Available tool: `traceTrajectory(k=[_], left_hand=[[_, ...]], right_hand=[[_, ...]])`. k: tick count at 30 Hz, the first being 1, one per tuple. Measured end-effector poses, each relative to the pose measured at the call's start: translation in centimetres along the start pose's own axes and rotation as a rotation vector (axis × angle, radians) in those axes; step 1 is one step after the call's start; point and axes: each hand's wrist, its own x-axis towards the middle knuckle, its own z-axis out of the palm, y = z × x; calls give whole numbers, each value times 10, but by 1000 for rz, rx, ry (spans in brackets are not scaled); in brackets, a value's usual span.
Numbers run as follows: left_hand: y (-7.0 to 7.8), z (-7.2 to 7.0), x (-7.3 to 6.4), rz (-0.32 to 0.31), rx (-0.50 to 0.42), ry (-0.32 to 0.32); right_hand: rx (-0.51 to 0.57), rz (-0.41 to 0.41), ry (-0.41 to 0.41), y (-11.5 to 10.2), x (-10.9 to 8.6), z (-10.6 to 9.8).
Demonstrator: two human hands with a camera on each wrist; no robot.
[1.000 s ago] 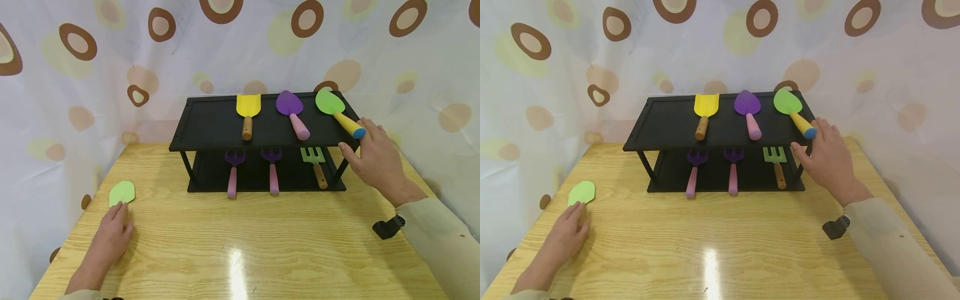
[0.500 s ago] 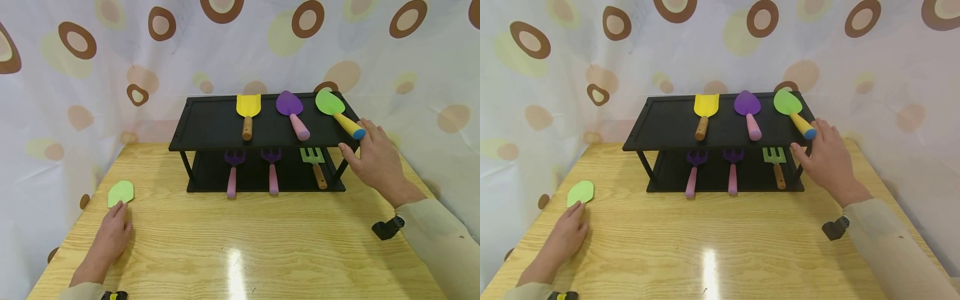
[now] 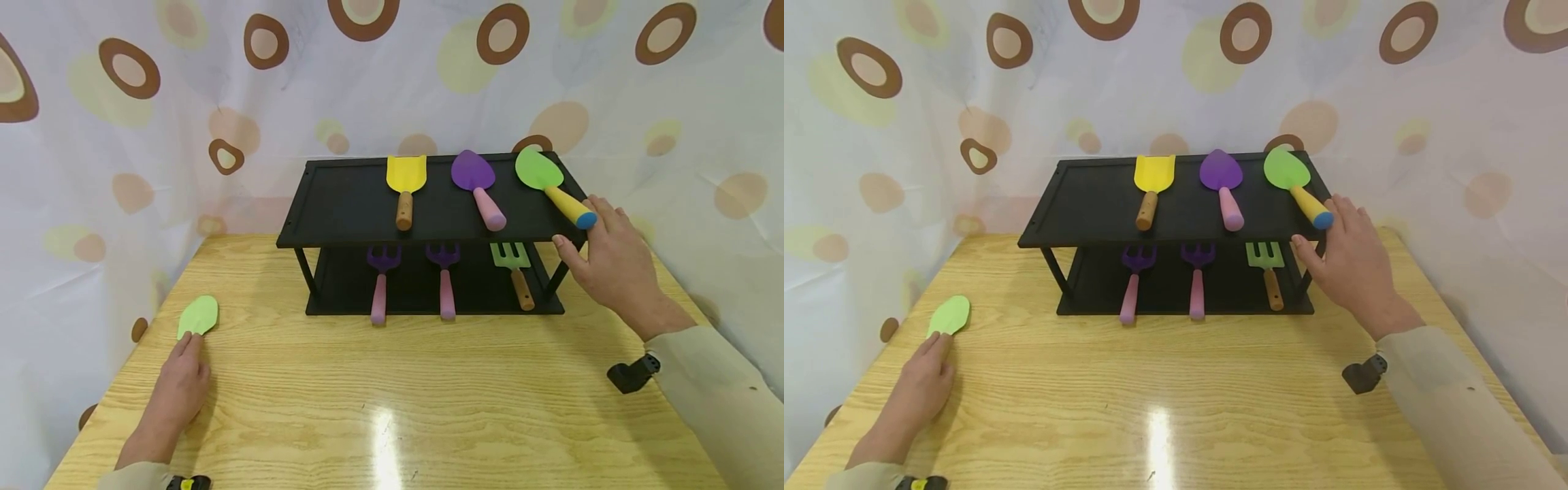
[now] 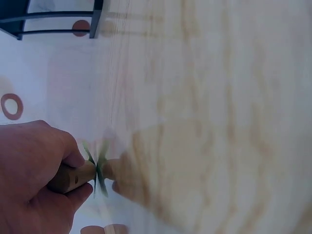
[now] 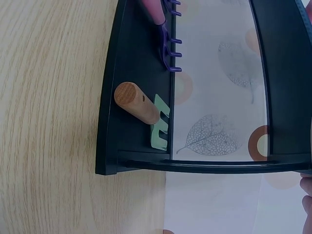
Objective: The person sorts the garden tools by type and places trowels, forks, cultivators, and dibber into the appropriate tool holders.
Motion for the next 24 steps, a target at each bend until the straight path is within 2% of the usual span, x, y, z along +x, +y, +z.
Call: traceTrajectory(k=[5,9,14,18,21,24], left_hand=[[1,-1,0,3,7,19],[3,-2,0,22,6,40],[7,-5,-1,43,4,35],[11,-7,-1,80,0,48],[13,-7,0,127,-5,92],[15,-7,1,183,3,166]], right_hand=[[-3,-5,2,0,1,0],[-6,-2,-6,-1,1,0],[-6,1,-5,-2,1,0],[-6,0,-3,-1,0,0],[-4,0,-5,-1,0,0],[-2,0,-6,-1,1,0]])
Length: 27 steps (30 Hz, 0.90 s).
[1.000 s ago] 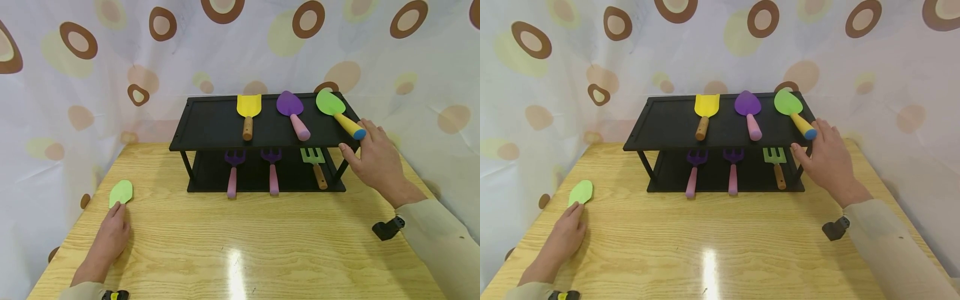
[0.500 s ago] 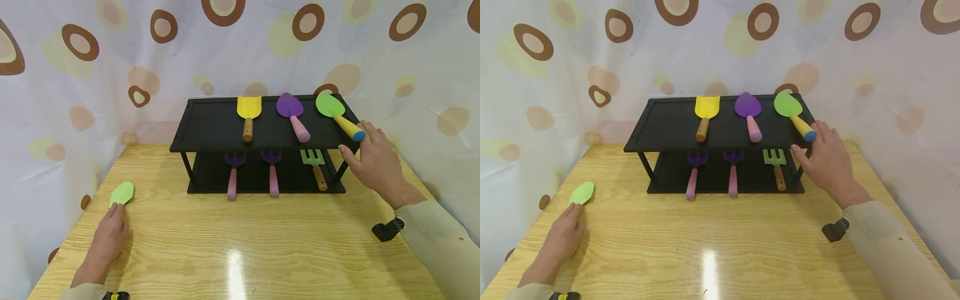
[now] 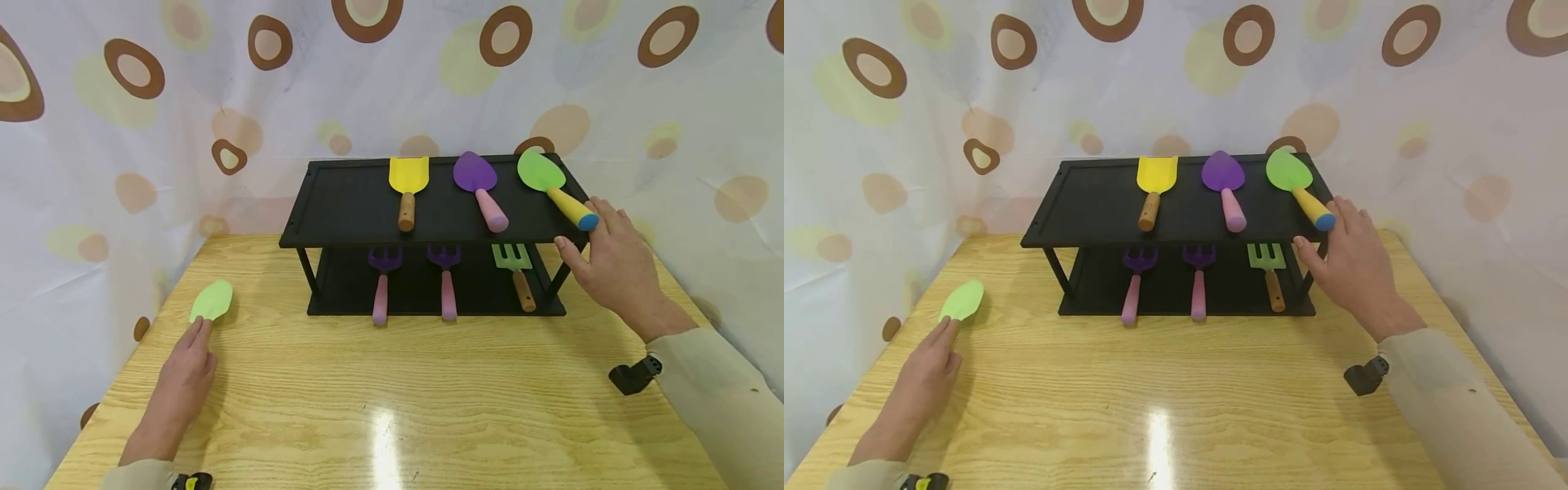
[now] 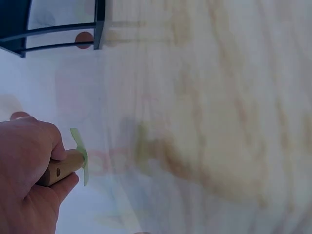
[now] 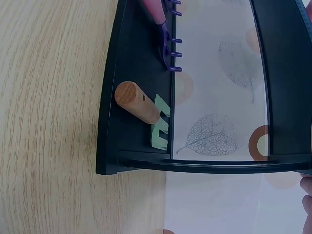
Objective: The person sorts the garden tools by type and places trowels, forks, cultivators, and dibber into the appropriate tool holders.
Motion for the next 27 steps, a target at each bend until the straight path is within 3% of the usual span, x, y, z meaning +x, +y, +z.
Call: traceTrajectory(k=[5,11,17,27], left_hand=[[5,-2,6,74,18,103],[14,-9,13,73,5,79],[25,-16,25,142,25,145],[41,-28,45,203,40,193]], right_hand=[[-6,-4,5,1,0,0],[-4,-10,16,2,-1,1],[-6,-10,16,3,0,1],[-4,-15,11,3,0,1]])
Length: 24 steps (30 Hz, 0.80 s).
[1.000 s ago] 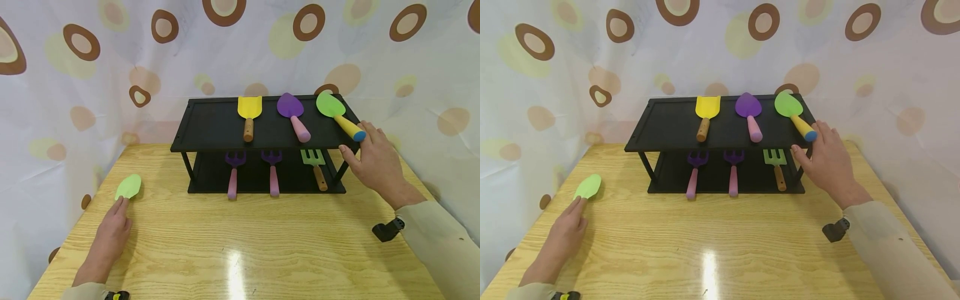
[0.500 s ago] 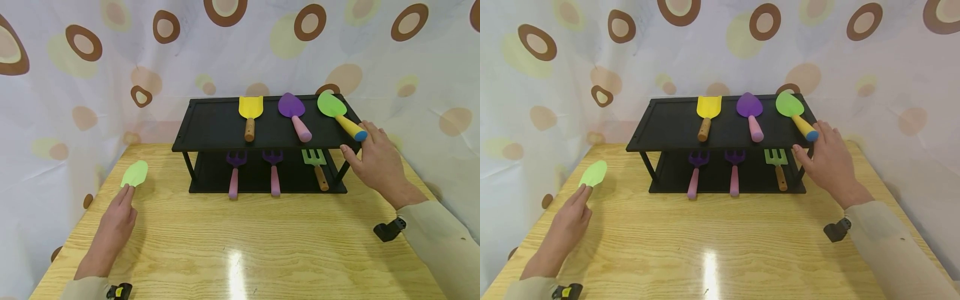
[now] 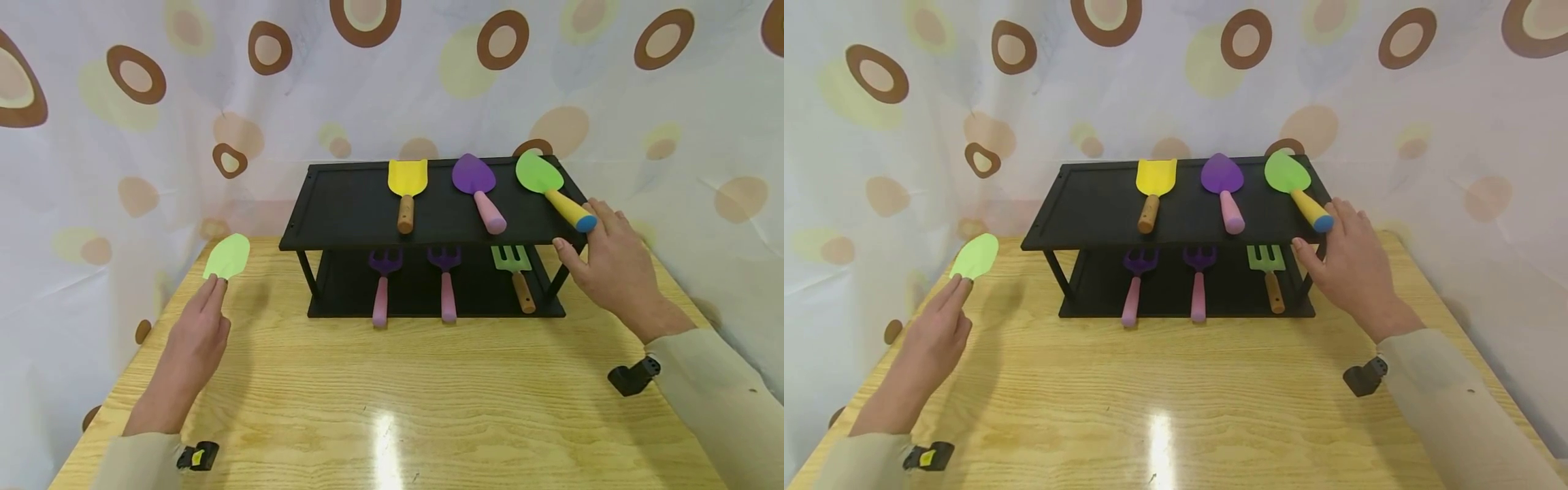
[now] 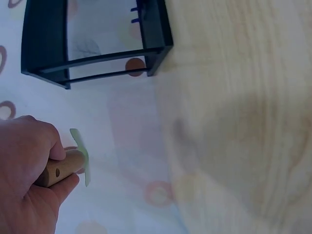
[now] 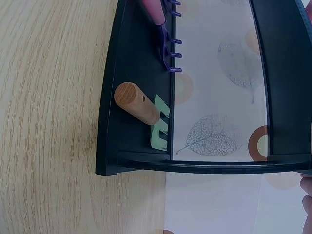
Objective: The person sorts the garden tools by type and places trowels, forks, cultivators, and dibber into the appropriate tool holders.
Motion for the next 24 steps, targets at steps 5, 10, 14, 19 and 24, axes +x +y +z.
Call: traceTrajectory(k=[5,10,14,19,24], left_hand=[[6,-4,15,40,7,33],[10,-6,28,139,45,119],[13,-8,39,244,127,175],[21,-11,52,262,146,158],[33,-14,69,260,126,130]], right_hand=[[-7,-5,6,0,-1,0],[-9,-8,6,0,-1,0],[-9,-10,11,-1,-2,-1],[-12,-12,11,-1,-1,0],[-8,-7,13,-2,-1,0]])
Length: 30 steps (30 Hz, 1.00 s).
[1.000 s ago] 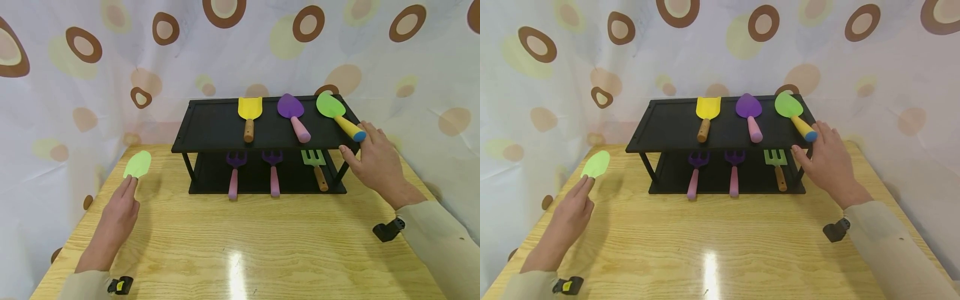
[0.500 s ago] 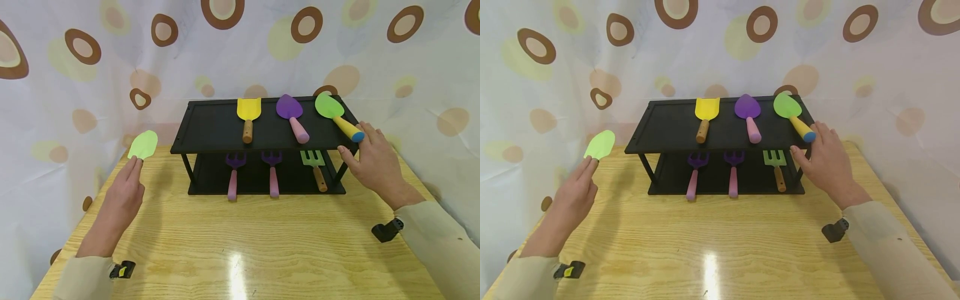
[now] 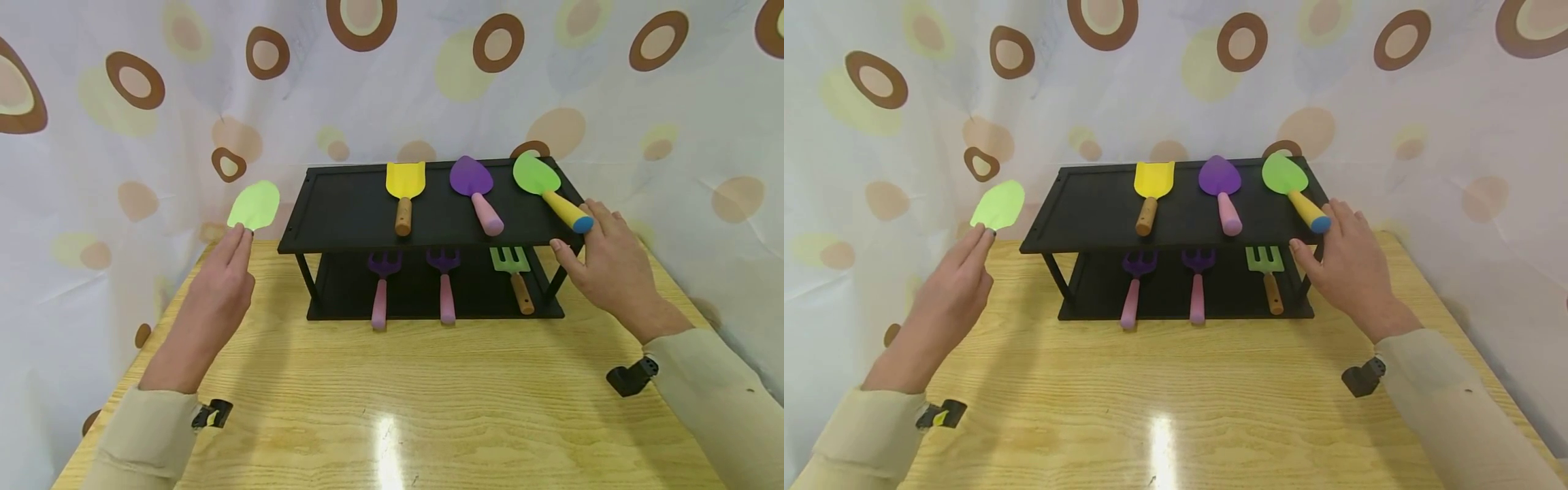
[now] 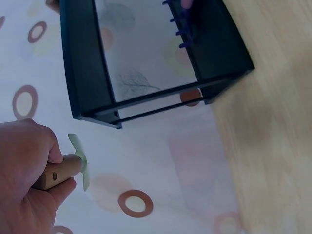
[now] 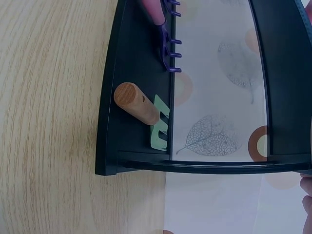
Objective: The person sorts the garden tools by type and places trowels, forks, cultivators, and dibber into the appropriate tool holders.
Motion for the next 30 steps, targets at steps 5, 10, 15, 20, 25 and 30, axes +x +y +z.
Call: traceTrajectory(k=[5,10,15,20,25,30], left_hand=[[10,2,20,22,-6,-5],[20,7,38,90,61,-43],[28,13,55,160,123,-93],[34,18,66,99,47,-185],[40,22,75,75,48,-254],[46,28,84,48,44,-293]], right_hand=[[0,-2,-4,0,0,0],[0,0,-8,1,0,1],[-1,6,-18,2,0,2],[5,-5,-2,1,-1,1],[8,-2,-3,1,-1,0],[3,3,-16,1,-1,0]])
